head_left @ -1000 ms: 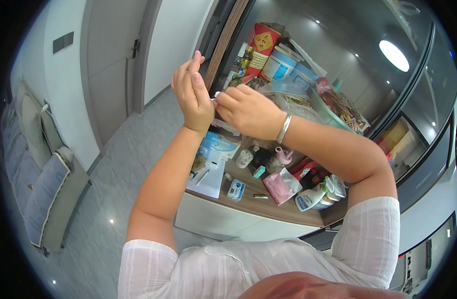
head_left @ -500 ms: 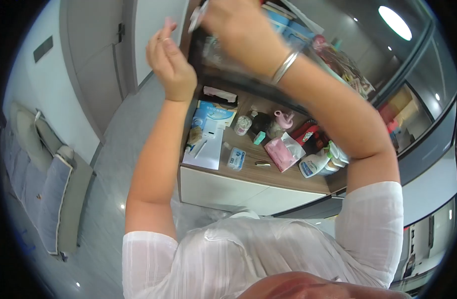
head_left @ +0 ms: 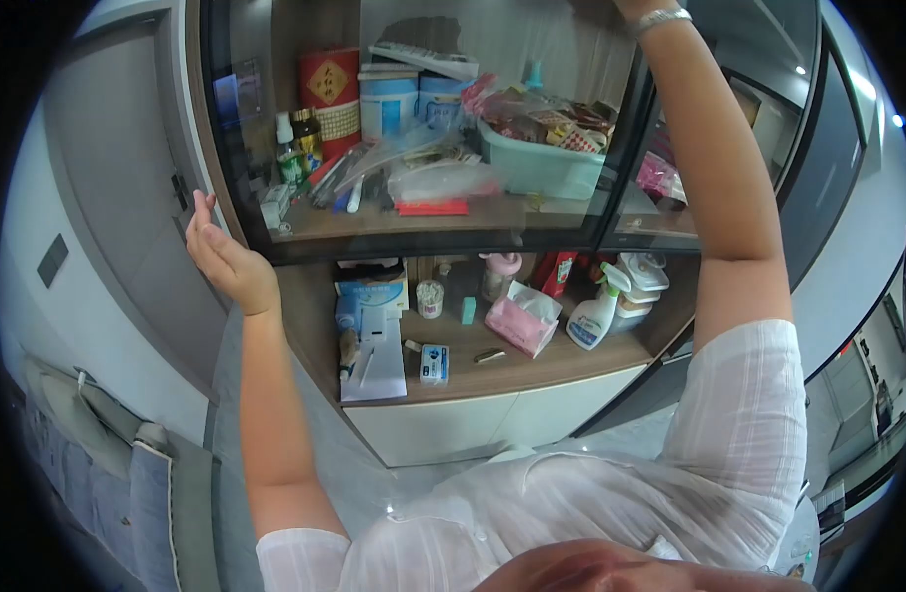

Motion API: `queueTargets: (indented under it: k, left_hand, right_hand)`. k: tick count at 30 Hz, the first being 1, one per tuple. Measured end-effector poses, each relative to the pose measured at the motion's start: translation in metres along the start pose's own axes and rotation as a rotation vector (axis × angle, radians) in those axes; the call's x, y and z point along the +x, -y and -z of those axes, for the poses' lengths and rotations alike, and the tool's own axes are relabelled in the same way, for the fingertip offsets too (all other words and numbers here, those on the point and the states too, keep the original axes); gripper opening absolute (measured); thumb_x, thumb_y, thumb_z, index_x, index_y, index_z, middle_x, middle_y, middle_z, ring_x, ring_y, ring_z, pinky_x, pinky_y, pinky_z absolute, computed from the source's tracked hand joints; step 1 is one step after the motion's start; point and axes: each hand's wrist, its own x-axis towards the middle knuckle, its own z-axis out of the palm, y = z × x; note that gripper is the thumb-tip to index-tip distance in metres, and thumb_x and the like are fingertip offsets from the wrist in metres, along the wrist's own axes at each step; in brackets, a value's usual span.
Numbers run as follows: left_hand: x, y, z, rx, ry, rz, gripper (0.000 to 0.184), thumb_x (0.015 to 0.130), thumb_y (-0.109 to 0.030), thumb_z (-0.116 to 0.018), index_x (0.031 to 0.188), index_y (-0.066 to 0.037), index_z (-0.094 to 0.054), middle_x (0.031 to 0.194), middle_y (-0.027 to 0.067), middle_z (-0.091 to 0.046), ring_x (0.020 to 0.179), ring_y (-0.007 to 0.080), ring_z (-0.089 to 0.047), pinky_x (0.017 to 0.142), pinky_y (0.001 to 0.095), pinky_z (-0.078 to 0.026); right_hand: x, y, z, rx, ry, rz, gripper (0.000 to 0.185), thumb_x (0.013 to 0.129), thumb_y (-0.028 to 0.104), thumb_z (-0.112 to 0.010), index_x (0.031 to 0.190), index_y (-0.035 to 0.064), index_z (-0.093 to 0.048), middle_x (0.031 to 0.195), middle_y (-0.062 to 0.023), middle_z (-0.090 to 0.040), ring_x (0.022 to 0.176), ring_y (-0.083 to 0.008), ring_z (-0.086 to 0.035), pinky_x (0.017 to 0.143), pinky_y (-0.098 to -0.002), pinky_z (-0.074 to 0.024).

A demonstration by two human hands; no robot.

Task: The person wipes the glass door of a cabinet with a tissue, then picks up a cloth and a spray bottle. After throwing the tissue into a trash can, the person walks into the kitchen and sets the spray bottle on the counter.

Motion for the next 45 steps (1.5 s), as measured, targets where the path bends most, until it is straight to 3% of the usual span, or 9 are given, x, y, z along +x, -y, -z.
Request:
queueTargets:
  k: [4, 9, 12, 20, 27, 31, 35, 40, 45]
  left_hand:
    - [0.0, 0.004, -0.001, 0.021, -0.005, -0.021, 0.044, 0.107, -0.02, -0.031, 0.131, 0.005, -0.058, 0.12, 0.0166, -0.063, 0.113, 0.0279, -0.058, 0.101, 0.0386, -0.039]
    - [0.003, -0.001, -0.001, 0.091, -0.004, -0.063, 0.044, 0.107, -0.021, -0.032, 0.13, 0.003, -0.059, 0.117, 0.0151, -0.065, 0.11, 0.0292, -0.058, 0.099, 0.0398, -0.04]
    - [0.004, -0.002, 0.0, 0.144, -0.011, -0.082, 0.043, 0.107, -0.022, -0.032, 0.13, 0.002, -0.06, 0.115, 0.0141, -0.066, 0.109, 0.0298, -0.058, 0.098, 0.0404, -0.04]
    - [0.003, 0.003, 0.0, 0.142, -0.04, -0.074, 0.044, 0.106, -0.022, -0.032, 0.13, 0.001, -0.06, 0.115, 0.0137, -0.066, 0.108, 0.0295, -0.058, 0.099, 0.0409, -0.039]
    - [0.004, 0.002, 0.0, 0.151, -0.002, -0.083, 0.043, 0.106, -0.022, -0.033, 0.13, 0.002, -0.061, 0.114, 0.0142, -0.067, 0.108, 0.029, -0.058, 0.099, 0.0405, -0.039]
    - [0.005, 0.002, 0.0, 0.16, 0.004, -0.089, 0.044, 0.107, -0.022, -0.032, 0.13, 0.002, -0.06, 0.115, 0.0146, -0.067, 0.109, 0.0293, -0.058, 0.099, 0.0401, -0.039]
    - [0.004, 0.002, 0.001, 0.167, -0.001, -0.088, 0.044, 0.107, -0.022, -0.032, 0.129, 0.002, -0.06, 0.116, 0.0148, -0.067, 0.109, 0.0298, -0.058, 0.099, 0.0401, -0.039]
    - [0.004, -0.001, 0.002, 0.153, 0.012, -0.077, 0.042, 0.106, -0.02, -0.034, 0.128, 0.002, -0.061, 0.116, 0.0149, -0.067, 0.108, 0.0304, -0.059, 0.097, 0.0411, -0.042]
    - [0.005, 0.002, 0.0, 0.14, -0.008, -0.079, 0.04, 0.105, -0.018, -0.035, 0.127, 0.001, -0.063, 0.115, 0.0152, -0.067, 0.107, 0.0306, -0.06, 0.095, 0.0408, -0.043]
  right_hand:
    - [-0.088, 0.027, 0.017, -0.105, 0.396, -0.255, 0.02, 0.076, 0.007, -0.065, 0.096, 0.0117, -0.066, 0.089, -0.0108, -0.062, 0.088, -0.0319, -0.059, 0.077, -0.0426, -0.0467]
    - [-0.178, 0.141, 0.102, 0.532, 0.821, 0.286, 0.027, 0.078, 0.01, -0.062, 0.105, 0.008, -0.063, 0.101, -0.0098, -0.061, 0.091, -0.0273, -0.058, 0.084, -0.0408, -0.0467]
    - [-0.123, 0.075, 0.08, 0.189, 1.053, 0.271, 0.029, 0.081, 0.007, -0.061, 0.109, 0.0111, -0.065, 0.102, -0.0096, -0.063, 0.099, -0.0275, -0.058, 0.087, -0.0401, -0.0457]
    - [-0.021, -0.048, 0.027, -0.009, 0.101, -0.08, 0.007, 0.09, 0.003, -0.051, 0.091, -0.0016, -0.057, 0.09, -0.0217, -0.056, 0.086, -0.0416, -0.053, 0.081, -0.0471, -0.0436]
    - [-0.107, 0.02, 0.066, 0.252, 0.537, 0.339, 0.036, 0.077, -0.003, -0.061, 0.111, 0.0099, -0.062, 0.102, -0.0105, -0.06, 0.101, -0.0296, -0.059, 0.089, -0.0424, -0.0469]
    - [-0.042, -0.113, 0.043, -0.104, 0.464, -0.142, 0.01, 0.088, 0.006, -0.06, 0.098, 0.0038, -0.062, 0.09, -0.0194, -0.062, 0.081, -0.0396, -0.059, 0.068, -0.0454, -0.0466]
    - [-0.019, -0.084, 0.045, -0.084, 0.056, -0.153, 0.008, 0.089, 0.001, -0.056, 0.089, -0.0006, -0.063, 0.089, -0.0203, -0.06, 0.089, -0.04, -0.057, 0.08, -0.0446, -0.0457]
    - [-0.159, 0.046, 0.106, 0.266, 0.361, -0.037, 0.024, 0.076, -0.008, -0.064, 0.096, 0.006, -0.063, 0.088, -0.0133, -0.059, 0.087, -0.0323, -0.06, 0.079, -0.0425, -0.048]
    - [-0.089, -0.049, 0.083, 0.032, 0.286, 0.026, 0.013, 0.082, 0.0, -0.062, 0.093, 0.0041, -0.065, 0.089, -0.0154, -0.062, 0.087, -0.0349, -0.06, 0.08, -0.0439, -0.048]
